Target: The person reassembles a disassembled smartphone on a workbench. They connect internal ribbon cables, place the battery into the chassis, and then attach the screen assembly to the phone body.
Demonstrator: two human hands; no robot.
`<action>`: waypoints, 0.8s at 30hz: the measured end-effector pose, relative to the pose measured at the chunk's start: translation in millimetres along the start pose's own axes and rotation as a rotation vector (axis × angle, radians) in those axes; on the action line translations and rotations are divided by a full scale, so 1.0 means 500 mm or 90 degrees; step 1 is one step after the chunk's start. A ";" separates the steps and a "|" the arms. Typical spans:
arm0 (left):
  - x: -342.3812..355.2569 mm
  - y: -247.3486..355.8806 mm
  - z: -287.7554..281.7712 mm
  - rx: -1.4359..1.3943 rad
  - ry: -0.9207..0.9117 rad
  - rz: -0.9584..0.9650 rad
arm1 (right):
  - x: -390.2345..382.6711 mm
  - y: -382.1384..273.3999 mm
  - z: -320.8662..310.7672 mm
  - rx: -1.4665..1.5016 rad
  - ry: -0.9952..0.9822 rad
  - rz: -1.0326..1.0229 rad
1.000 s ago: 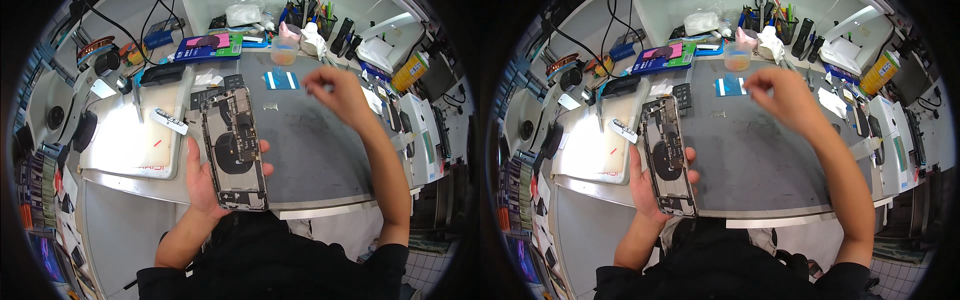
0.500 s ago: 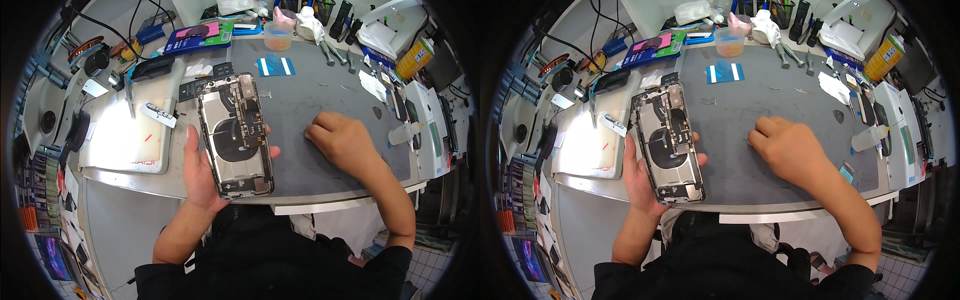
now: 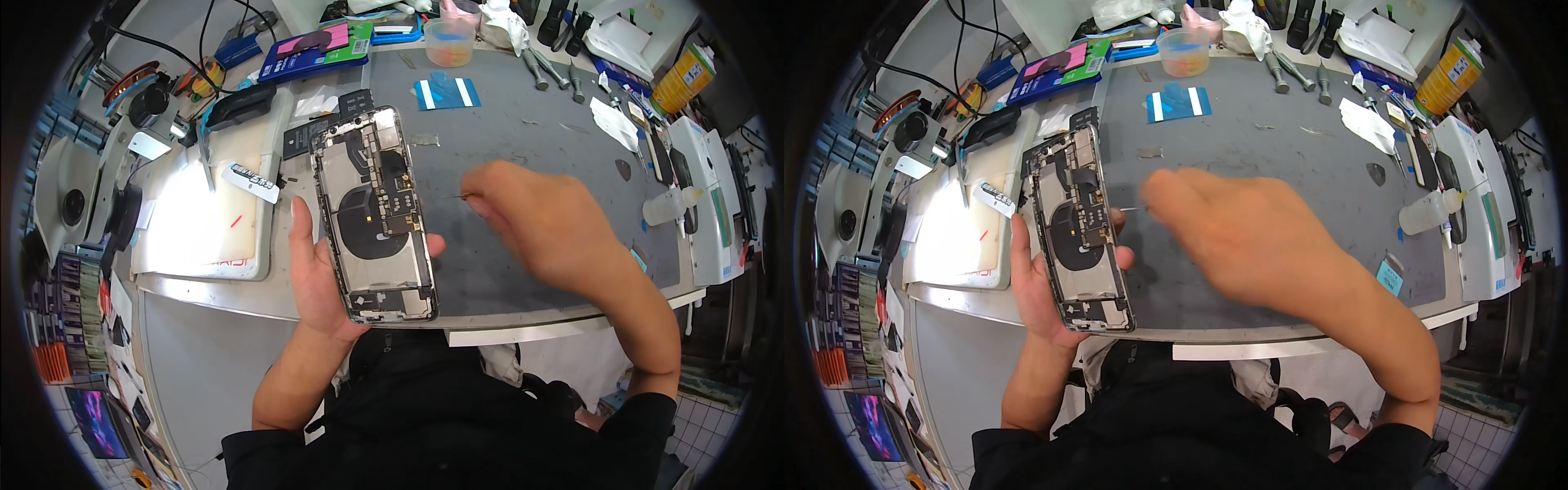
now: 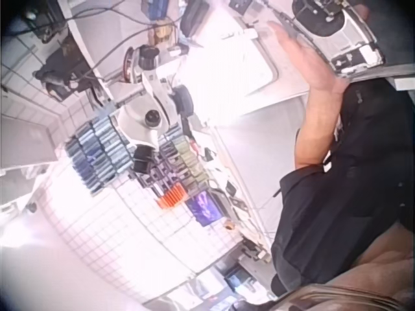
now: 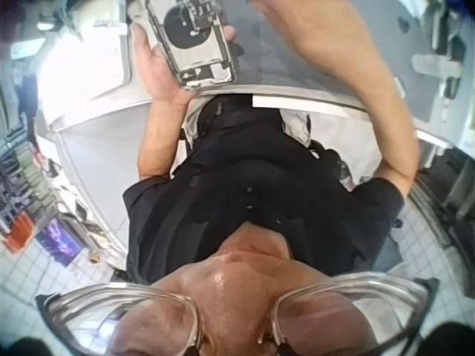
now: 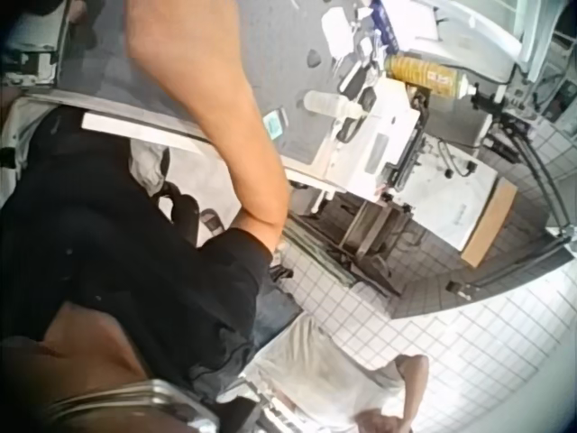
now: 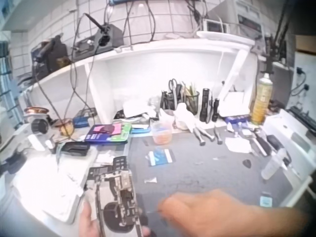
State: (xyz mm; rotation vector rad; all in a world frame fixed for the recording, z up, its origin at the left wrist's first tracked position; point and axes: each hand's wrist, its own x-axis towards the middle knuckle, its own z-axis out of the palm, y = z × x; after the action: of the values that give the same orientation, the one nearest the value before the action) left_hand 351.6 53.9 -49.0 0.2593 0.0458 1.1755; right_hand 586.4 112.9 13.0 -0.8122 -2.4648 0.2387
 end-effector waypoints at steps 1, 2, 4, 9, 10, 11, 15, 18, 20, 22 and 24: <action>-0.001 0.001 -0.002 0.000 0.004 0.001 | 0.002 -0.002 0.001 -0.016 -0.008 -0.017; -0.001 0.002 -0.004 0.000 0.008 0.001 | 0.005 -0.006 0.002 -0.024 -0.019 -0.021; -0.003 0.005 -0.005 0.001 0.006 -0.005 | 0.009 -0.014 0.000 -0.042 -0.040 -0.030; 0.001 -0.001 -0.003 0.006 0.014 0.010 | 0.011 -0.015 0.000 -0.033 -0.060 -0.021; 0.001 -0.001 -0.002 0.008 0.013 0.010 | 0.011 -0.015 0.001 -0.030 -0.062 -0.021; 0.002 -0.002 -0.001 0.010 0.012 0.010 | 0.011 -0.014 0.001 -0.029 -0.065 -0.018; 0.002 -0.002 -0.001 0.013 -0.009 0.013 | 0.013 -0.012 0.004 -0.023 -0.073 -0.014; 0.004 -0.001 0.003 0.022 0.006 0.006 | 0.011 -0.007 0.007 -0.021 -0.060 -0.024; 0.004 -0.003 0.004 0.021 0.012 0.007 | 0.011 -0.006 0.006 -0.025 -0.053 -0.028; 0.004 -0.003 0.004 0.027 0.012 0.007 | 0.010 -0.009 0.003 -0.033 -0.055 -0.022; 0.003 -0.003 0.001 0.041 0.008 0.010 | 0.008 -0.009 0.005 -0.022 -0.054 -0.022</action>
State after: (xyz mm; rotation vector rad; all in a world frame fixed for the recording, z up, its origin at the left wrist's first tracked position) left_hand 353.8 54.5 -48.5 0.3100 0.0927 1.1931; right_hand 580.0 111.6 14.3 -0.7877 -2.5661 0.2218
